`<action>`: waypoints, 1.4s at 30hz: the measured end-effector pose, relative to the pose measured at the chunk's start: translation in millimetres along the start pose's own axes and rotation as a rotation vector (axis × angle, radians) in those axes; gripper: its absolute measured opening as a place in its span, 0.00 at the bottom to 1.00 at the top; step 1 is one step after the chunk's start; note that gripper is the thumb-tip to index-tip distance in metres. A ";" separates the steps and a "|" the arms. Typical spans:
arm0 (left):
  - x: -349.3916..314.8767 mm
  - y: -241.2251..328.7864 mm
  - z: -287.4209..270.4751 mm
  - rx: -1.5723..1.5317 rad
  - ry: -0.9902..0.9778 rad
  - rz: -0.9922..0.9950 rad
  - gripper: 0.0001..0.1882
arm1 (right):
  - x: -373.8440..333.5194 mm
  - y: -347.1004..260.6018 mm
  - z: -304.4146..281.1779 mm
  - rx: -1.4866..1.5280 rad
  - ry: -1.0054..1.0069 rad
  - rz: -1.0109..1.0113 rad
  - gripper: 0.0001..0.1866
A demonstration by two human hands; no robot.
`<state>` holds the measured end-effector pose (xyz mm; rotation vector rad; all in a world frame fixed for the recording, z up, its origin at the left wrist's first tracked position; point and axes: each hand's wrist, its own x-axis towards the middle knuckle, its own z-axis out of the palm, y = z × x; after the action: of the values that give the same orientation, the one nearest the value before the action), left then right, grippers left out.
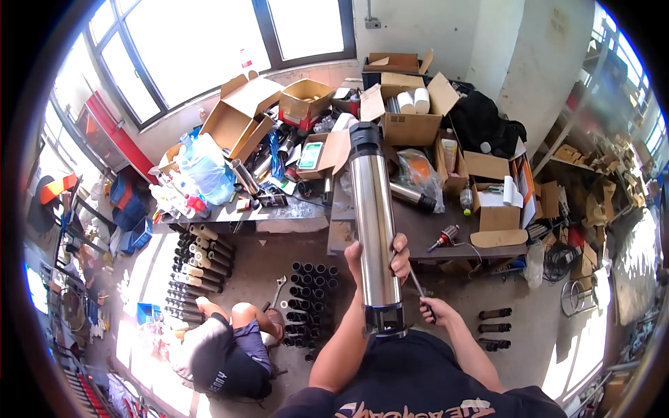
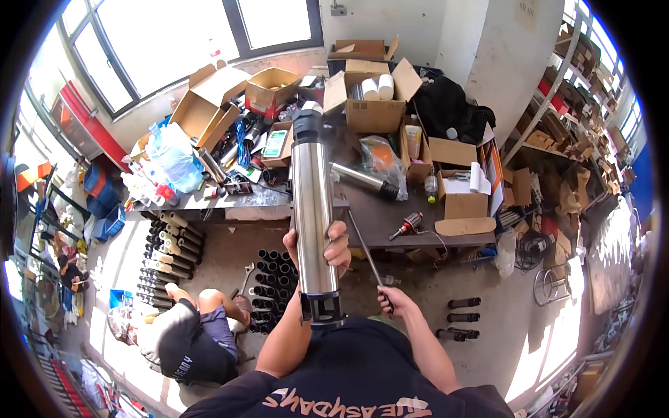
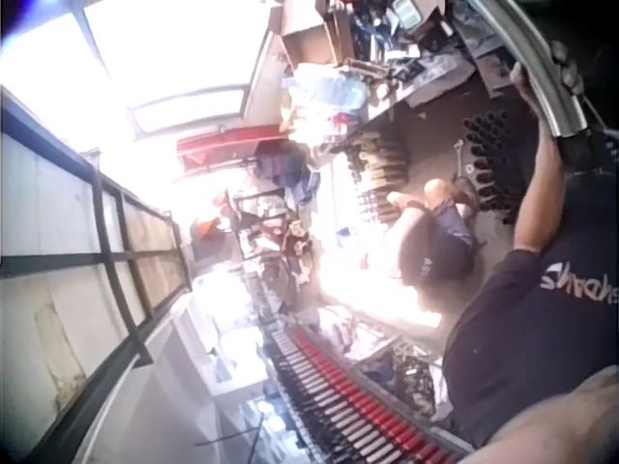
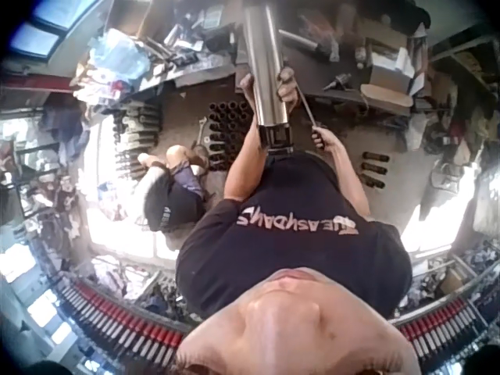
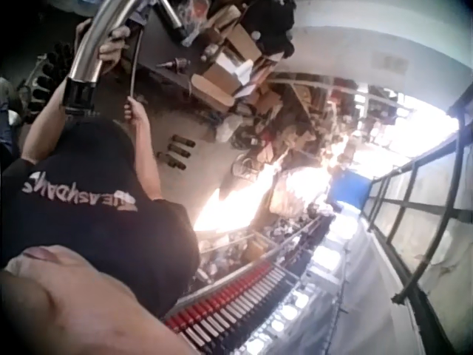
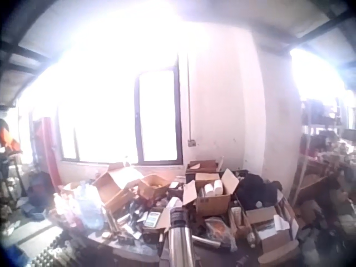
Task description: The person assembles metal cylinders by placing a cap on one end and using a large T-handle tool to tighten it.
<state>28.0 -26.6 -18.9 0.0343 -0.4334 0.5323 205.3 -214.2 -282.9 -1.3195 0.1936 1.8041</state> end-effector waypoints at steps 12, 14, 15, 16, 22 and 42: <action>-35.9 58.2 -33.8 0.489 0.352 -0.042 0.39 | 44.4 41.4 -3.6 -0.357 0.389 -0.213 0.12; -46.2 58.2 -55.2 0.619 0.435 -0.014 0.38 | 48.4 37.4 6.6 -0.342 0.393 -0.228 0.12; -46.8 53.1 -50.0 0.540 0.411 -0.006 0.37 | 48.1 38.9 7.4 -0.318 0.369 -0.237 0.13; -47.5 47.2 -43.7 0.486 0.421 0.006 0.36 | 47.5 46.6 5.3 -0.287 0.361 -0.231 0.13; -44.8 37.2 -9.8 0.585 0.559 0.060 0.33 | 67.5 47.9 4.4 -0.244 0.368 -0.200 0.15; -48.6 58.7 20.4 0.855 0.623 0.125 0.30 | 70.4 55.8 19.0 -0.311 0.401 -0.297 0.18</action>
<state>-46.8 -2.4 -24.9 0.6482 0.4250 0.7837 148.0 -199.0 -352.9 -1.8211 -0.0708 1.3424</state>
